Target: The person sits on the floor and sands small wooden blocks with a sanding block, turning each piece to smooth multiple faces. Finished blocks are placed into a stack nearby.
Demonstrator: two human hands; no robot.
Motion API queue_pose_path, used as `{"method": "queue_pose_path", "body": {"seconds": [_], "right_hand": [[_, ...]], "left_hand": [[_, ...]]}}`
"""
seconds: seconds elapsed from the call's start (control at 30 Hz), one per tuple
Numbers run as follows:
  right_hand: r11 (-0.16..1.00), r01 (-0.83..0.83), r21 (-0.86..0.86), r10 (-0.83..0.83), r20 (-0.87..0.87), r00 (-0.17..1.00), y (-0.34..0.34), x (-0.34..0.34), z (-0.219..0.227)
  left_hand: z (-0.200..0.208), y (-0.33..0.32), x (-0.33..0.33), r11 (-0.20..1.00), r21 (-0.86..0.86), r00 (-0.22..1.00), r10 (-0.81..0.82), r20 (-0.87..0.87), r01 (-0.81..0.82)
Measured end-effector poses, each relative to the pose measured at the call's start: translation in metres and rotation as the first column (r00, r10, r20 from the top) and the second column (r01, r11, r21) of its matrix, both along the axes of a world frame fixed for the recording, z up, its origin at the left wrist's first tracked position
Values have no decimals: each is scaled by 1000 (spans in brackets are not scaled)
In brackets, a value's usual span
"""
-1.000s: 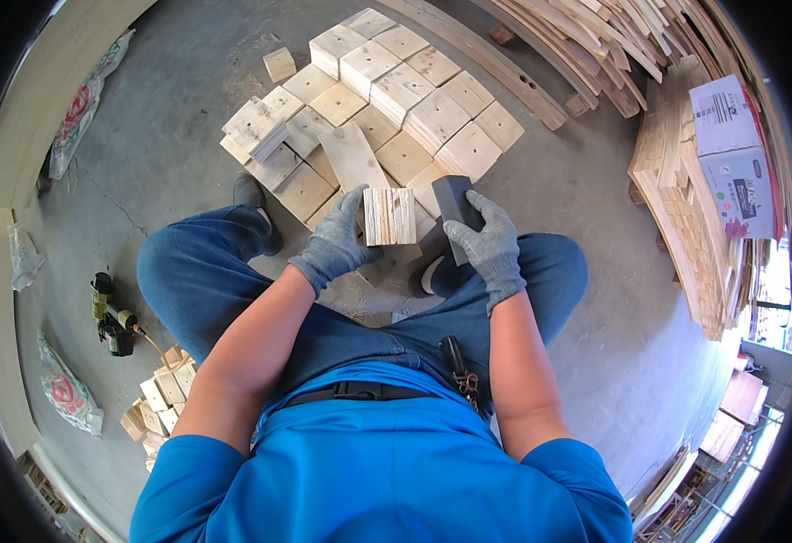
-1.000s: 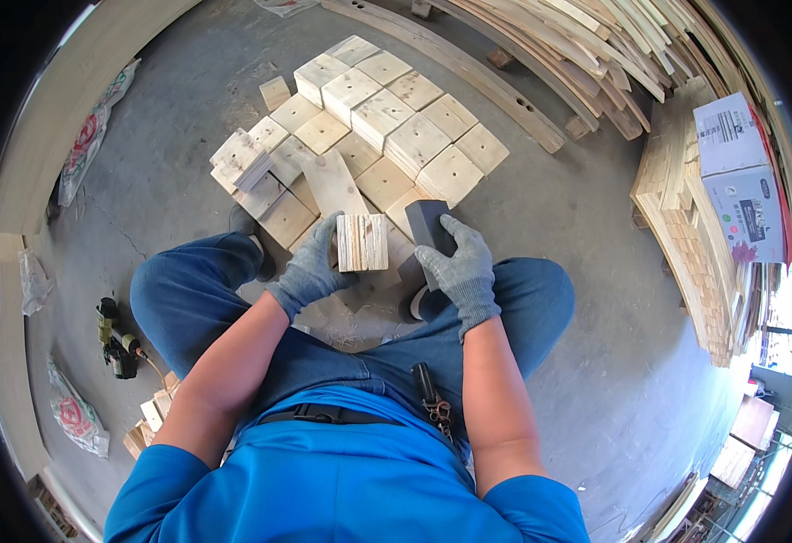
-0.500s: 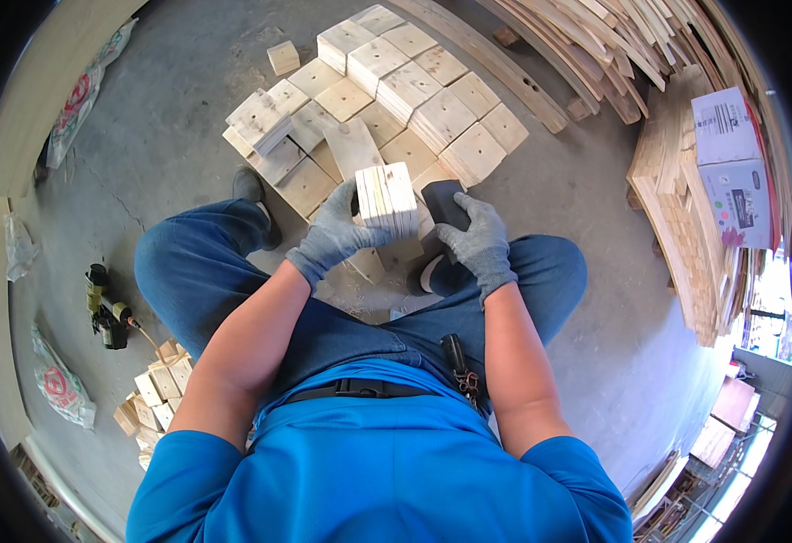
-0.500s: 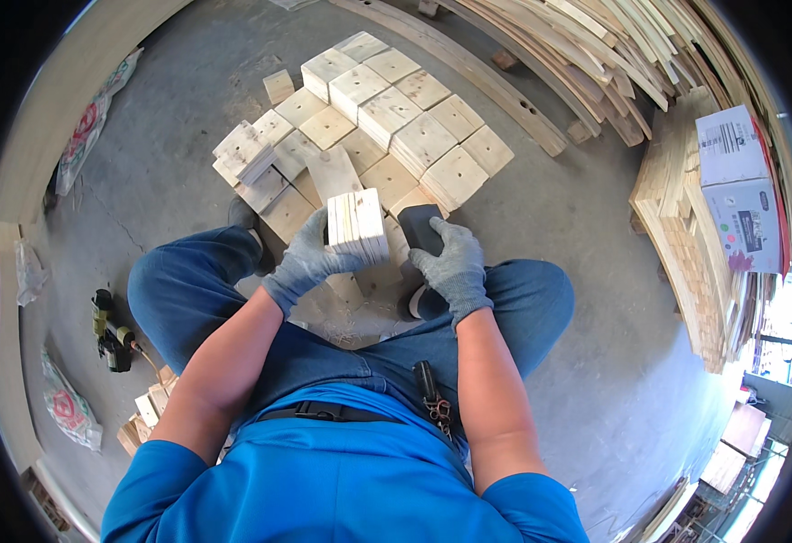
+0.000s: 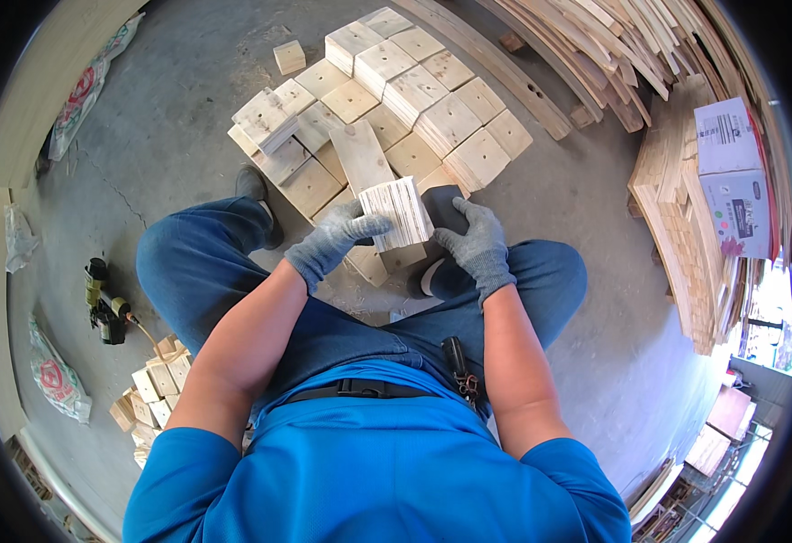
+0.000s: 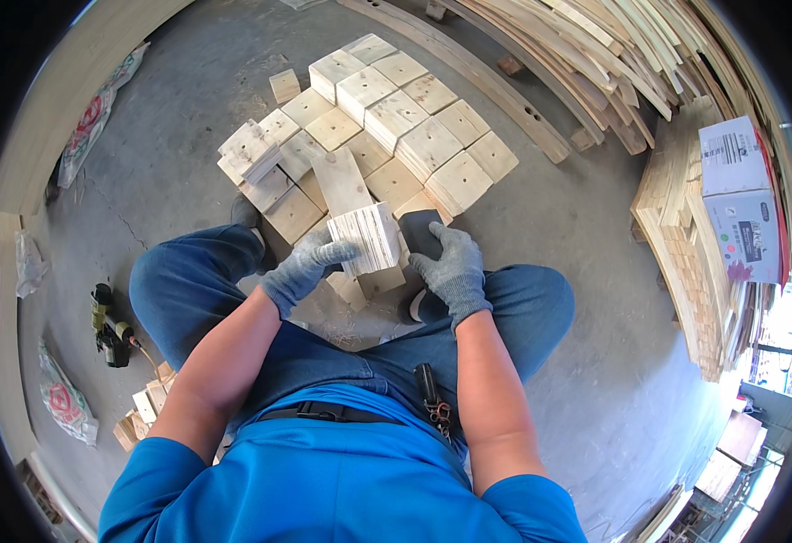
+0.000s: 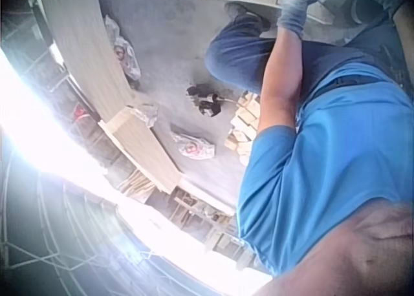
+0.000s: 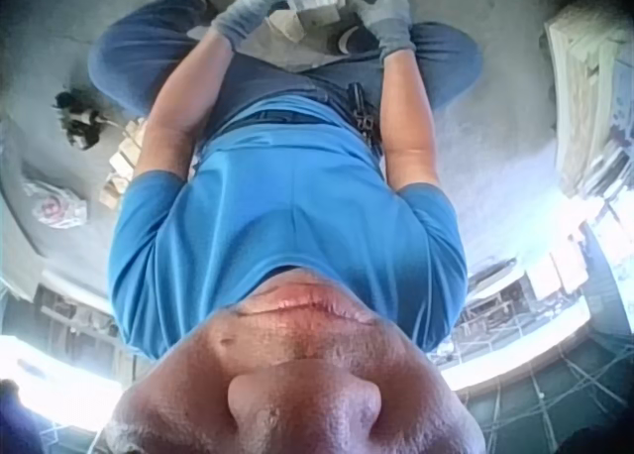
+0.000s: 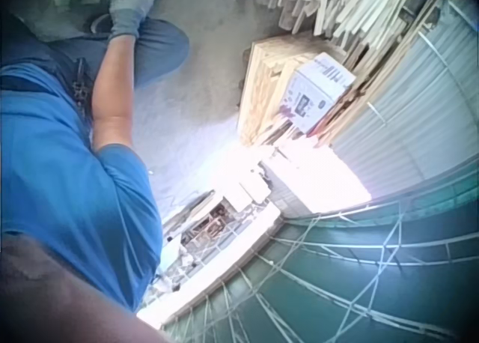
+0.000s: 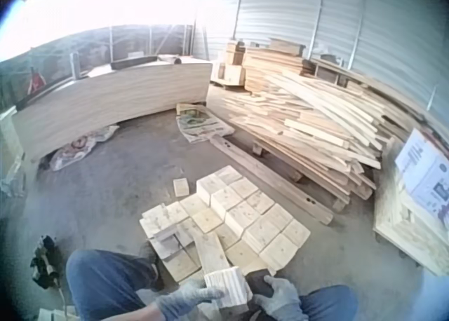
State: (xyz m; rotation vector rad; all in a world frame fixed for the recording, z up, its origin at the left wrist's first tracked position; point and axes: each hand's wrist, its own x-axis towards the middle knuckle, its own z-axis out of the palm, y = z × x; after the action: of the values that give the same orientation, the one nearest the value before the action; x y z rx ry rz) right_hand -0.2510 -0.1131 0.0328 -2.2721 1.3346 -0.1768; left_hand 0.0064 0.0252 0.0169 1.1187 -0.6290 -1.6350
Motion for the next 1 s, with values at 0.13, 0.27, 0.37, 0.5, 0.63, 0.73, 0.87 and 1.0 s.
{"method": "queue_pose_path", "body": {"seconds": [0.13, 0.27, 0.37, 0.5, 0.63, 0.73, 0.87, 1.0], "right_hand": [[1000, 9, 1, -9, -1, 1000, 1, 0, -1], [1000, 13, 9, -13, -11, 1000, 2, 2, 1], [1000, 6, 4, -6, -15, 1000, 1, 1, 0], [1000, -4, -1, 4, -11, 1000, 1, 1, -2], [1000, -6, 1, 6, -14, 1000, 2, 2, -1], [1000, -9, -2, 9, -18, 1000, 2, 1, -2], [1000, -9, 6, 9, -29, 1000, 2, 1, -1], [1000, -2, 11, 3, -51, 999, 2, 3, 1]], "left_hand": [[-8, 0, 0, 1000, 8, 998, 4, 62, -5], [-19, -2, 1, 1000, 9, 992, 21, 124, -22], [-28, -3, 2, 1000, 6, 985, 21, 171, -22], [-37, -4, 3, 1000, -2, 977, 23, 211, -23], [-39, -4, 2, 1000, 9, 982, 27, 188, -29], [-31, -5, 3, 999, -6, 982, 37, 183, -36], [-14, -7, 1, 997, -75, 968, 39, 246, -21], [-11, -6, -10, 975, -207, 917, 156, 368, -82]]}}
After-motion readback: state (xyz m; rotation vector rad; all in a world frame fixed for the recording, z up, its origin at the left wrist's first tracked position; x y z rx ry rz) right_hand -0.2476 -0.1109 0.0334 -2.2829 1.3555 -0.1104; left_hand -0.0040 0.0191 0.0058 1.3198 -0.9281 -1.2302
